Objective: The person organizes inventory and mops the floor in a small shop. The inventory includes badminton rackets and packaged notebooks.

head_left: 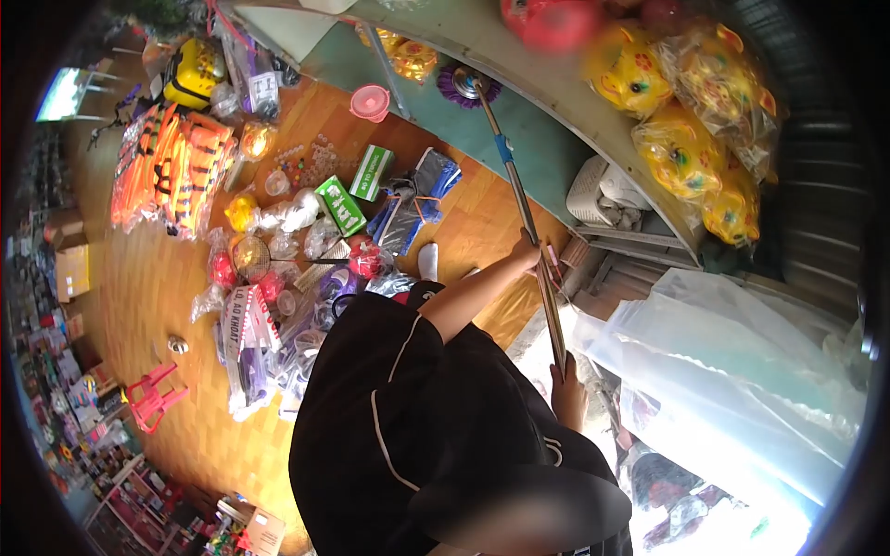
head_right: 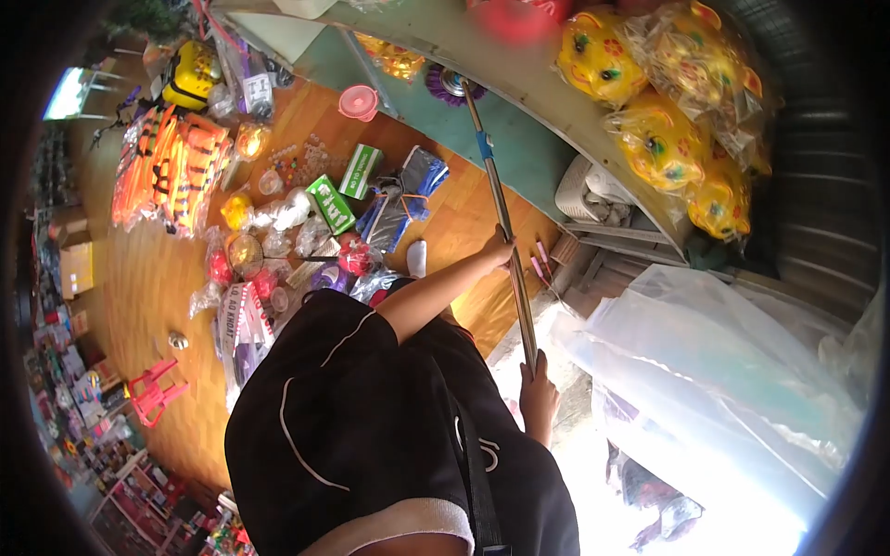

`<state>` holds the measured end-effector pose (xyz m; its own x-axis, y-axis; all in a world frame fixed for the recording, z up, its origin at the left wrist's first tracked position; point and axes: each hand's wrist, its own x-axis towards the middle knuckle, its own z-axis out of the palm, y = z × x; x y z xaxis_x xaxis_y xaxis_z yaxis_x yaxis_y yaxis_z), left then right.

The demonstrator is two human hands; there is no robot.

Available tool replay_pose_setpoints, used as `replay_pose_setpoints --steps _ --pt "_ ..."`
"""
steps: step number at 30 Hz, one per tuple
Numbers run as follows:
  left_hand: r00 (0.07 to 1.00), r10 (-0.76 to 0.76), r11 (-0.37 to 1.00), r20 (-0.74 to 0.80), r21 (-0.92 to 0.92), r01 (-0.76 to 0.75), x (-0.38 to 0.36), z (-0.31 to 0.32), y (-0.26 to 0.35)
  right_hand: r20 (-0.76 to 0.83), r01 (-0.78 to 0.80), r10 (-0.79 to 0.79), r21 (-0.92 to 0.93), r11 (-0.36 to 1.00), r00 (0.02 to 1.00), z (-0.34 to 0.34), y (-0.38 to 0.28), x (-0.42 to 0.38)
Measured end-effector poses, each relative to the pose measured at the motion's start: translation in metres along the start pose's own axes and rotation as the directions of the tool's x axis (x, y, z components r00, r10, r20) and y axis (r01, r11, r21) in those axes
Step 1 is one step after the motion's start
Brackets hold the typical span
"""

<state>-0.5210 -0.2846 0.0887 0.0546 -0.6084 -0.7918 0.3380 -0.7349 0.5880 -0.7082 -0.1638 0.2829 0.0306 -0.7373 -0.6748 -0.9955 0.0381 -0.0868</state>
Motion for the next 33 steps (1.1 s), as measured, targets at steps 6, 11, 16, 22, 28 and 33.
replay_pose_setpoints --steps 6,11,16,22,28,33 --pt "0.994 -0.077 0.985 0.075 0.162 0.065 -0.017 0.052 -0.039 0.027 -0.18 0.18 0.04 0.983 0.983 0.013 0.032 -0.045" --pt "0.995 -0.031 0.972 0.096 0.233 0.008 -0.041 0.093 -0.053 0.014 -0.246 0.246 0.092 0.965 0.969 0.024 0.057 -0.075" --pt "0.971 -0.123 0.964 0.205 0.256 0.068 -0.053 0.106 -0.062 0.054 -0.343 0.339 0.113 0.932 0.939 0.048 0.069 -0.091" --pt "0.978 -0.143 0.905 0.152 0.42 0.067 -0.065 0.117 -0.063 0.126 -0.449 0.431 0.275 0.85 0.894 0.062 0.073 -0.105" --pt "0.965 -0.182 0.932 0.187 0.345 0.109 -0.02 0.079 -0.066 0.122 -0.382 0.363 0.368 0.848 0.924 0.047 0.073 -0.133" --pt "0.893 0.304 0.803 0.333 0.415 -0.428 -0.009 0.069 -0.075 0.11 -0.389 0.381 0.427 0.816 0.918 0.013 0.079 -0.185"
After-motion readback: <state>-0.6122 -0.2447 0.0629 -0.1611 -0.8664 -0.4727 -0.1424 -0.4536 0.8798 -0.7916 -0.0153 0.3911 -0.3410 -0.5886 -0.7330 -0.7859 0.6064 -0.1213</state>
